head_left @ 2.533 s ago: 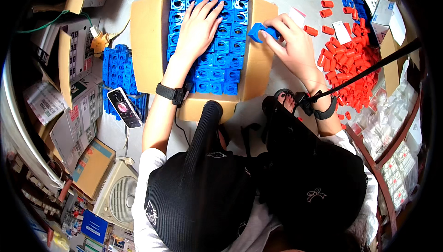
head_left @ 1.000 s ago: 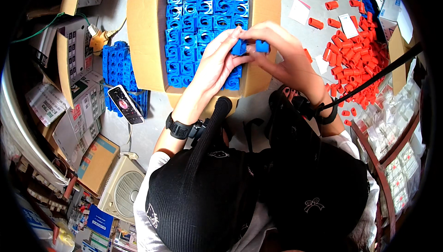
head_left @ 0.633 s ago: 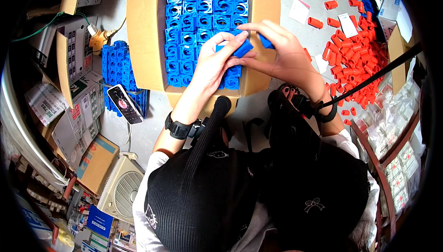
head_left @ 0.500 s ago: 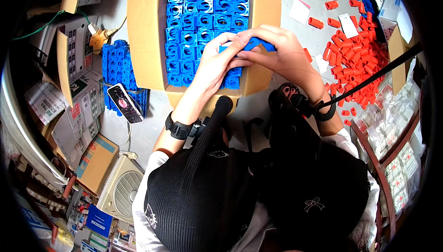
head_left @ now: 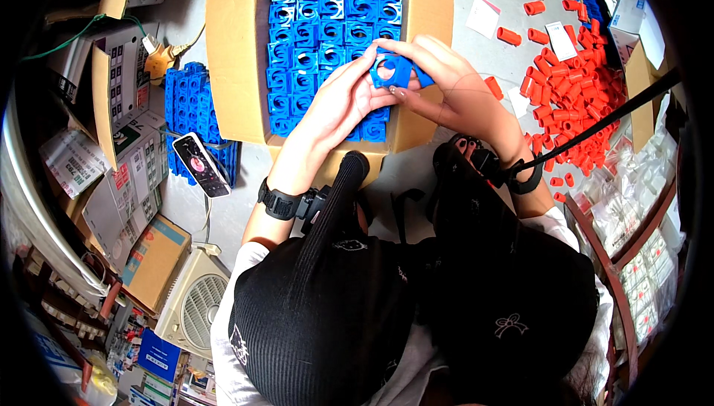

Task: The person sits on the floor and assembles blue plastic components by hand. They pick up individual blue pieces from a pile and insert them into a grid of blue plastic holders inside a cardboard box. The person continues this repetitive assembly process throughout the video.

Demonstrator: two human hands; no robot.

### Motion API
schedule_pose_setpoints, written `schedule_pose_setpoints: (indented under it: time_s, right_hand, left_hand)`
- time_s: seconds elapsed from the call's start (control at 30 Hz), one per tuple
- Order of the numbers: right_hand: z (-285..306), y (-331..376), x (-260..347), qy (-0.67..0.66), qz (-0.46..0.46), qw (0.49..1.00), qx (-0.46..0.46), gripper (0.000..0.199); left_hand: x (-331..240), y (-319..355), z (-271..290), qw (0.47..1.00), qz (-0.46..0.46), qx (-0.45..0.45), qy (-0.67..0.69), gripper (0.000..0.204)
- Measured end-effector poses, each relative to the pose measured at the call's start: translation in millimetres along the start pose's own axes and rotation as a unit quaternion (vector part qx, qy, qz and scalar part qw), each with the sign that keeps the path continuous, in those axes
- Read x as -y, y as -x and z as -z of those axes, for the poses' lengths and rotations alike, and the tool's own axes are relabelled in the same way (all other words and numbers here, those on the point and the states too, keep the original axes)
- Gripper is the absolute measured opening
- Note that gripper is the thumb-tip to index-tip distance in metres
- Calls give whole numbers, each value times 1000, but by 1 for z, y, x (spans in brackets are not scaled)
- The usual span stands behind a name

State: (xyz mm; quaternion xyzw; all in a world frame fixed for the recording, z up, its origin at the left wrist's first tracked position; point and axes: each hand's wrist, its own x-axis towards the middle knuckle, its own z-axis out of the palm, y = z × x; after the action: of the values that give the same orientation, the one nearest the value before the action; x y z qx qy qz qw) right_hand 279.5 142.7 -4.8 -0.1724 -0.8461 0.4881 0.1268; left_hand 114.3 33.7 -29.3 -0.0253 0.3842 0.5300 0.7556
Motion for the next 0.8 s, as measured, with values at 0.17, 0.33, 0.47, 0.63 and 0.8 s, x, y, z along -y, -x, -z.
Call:
schedule_pose_setpoints:
  time_s: [0.17, 0.33, 0.47, 0.63, 0.8]
  right_hand:
    - [3, 0, 1, 70, 33, 997, 14, 51]
    - [4, 0, 3, 119, 28, 992, 31, 48]
    - [3, 0, 6, 85, 22, 996, 31, 47]
    - [-9, 1, 2, 87, 8, 996, 15, 46]
    - [-14, -2, -1, 14, -12, 1000, -4, 45]
  left_hand:
    - [-6, 6, 9, 1000, -14, 18, -11, 39]
    - [-14, 10, 4, 999, -28, 19, -32, 29]
    - [-11, 11, 3, 998, -31, 8, -51, 29]
    - [-4, 9, 0, 995, -33, -31, -88, 31]
    - [3, 11, 0, 984, -63, -84, -142, 34]
